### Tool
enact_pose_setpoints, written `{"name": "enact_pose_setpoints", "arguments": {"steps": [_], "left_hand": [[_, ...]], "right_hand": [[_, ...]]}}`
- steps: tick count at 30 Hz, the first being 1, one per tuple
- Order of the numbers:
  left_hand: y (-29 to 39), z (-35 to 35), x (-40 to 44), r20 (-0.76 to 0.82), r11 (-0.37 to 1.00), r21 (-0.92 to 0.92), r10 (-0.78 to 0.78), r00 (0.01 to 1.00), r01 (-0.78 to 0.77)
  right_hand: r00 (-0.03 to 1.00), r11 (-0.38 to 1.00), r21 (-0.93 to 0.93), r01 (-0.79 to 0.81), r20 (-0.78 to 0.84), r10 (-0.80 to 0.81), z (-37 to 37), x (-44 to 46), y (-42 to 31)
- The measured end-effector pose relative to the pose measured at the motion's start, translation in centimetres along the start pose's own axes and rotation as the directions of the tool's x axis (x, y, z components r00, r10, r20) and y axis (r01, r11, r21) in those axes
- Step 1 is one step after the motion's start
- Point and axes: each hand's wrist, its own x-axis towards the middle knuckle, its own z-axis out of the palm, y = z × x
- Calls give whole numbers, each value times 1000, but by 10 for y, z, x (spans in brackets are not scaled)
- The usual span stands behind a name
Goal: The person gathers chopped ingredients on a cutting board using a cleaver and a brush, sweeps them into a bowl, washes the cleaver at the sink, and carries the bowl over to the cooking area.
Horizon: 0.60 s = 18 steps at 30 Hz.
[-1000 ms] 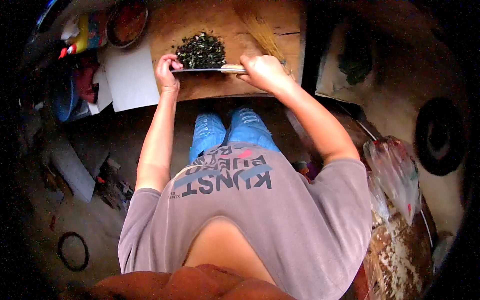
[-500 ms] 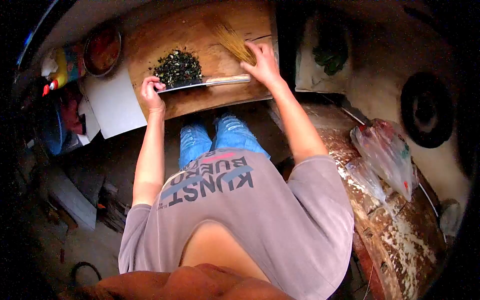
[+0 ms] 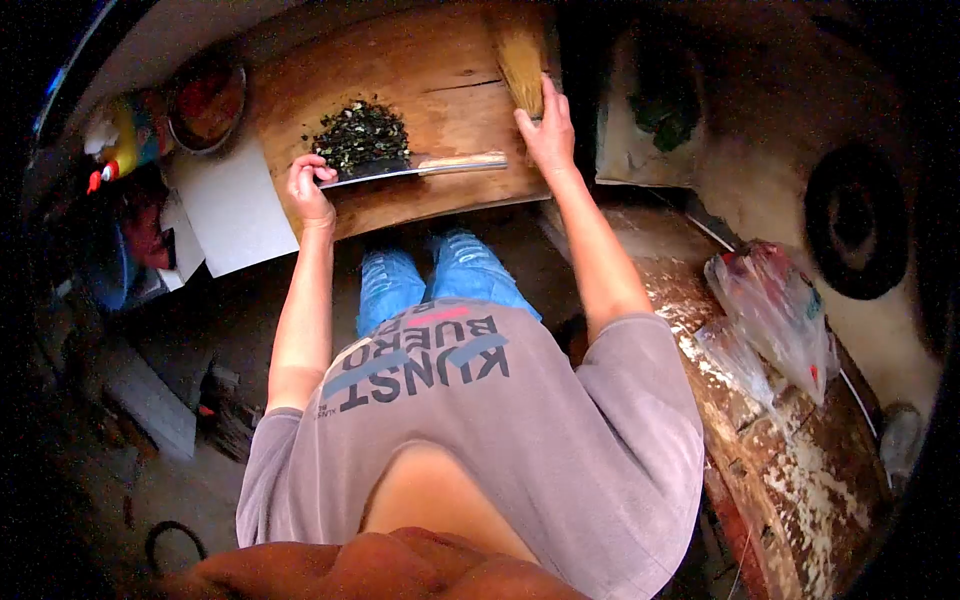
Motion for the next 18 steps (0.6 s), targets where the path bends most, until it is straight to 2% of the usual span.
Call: {"name": "enact_pose_setpoints", "arguments": {"steps": [4,6,8,10,12,14,15,18], "left_hand": [[-4,-3,1,6,1000,28,9,1000,-9],[-2,-2,-1,-3,999,32,3,1000,-3],[-3,-2,-2,7,1000,25,11,1000,-11],[-2,-3,-2,13,997,75,29,999,-30],[-3,-3,-3,18,1000,25,0,1000,-1],[0,-4,-2,22,999,45,-14,1000,13],[2,-3,-2,36,999,19,-34,999,33],[16,2,4,46,999,-10,-40,998,40]], "right_hand": [[994,993,-101,53,98,-43,13,8,-8],[996,986,-148,76,61,-67,16,8,-8],[980,938,-286,194,16,-198,5,0,-22],[963,944,-208,257,-25,-268,0,-8,-38],[873,902,141,407,229,-430,-4,-20,-53],[810,962,227,151,530,-252,-12,-35,-87],[775,986,81,146,610,-165,-9,-34,-88],[778,997,44,64,623,-77,-10,-26,-99]]}}
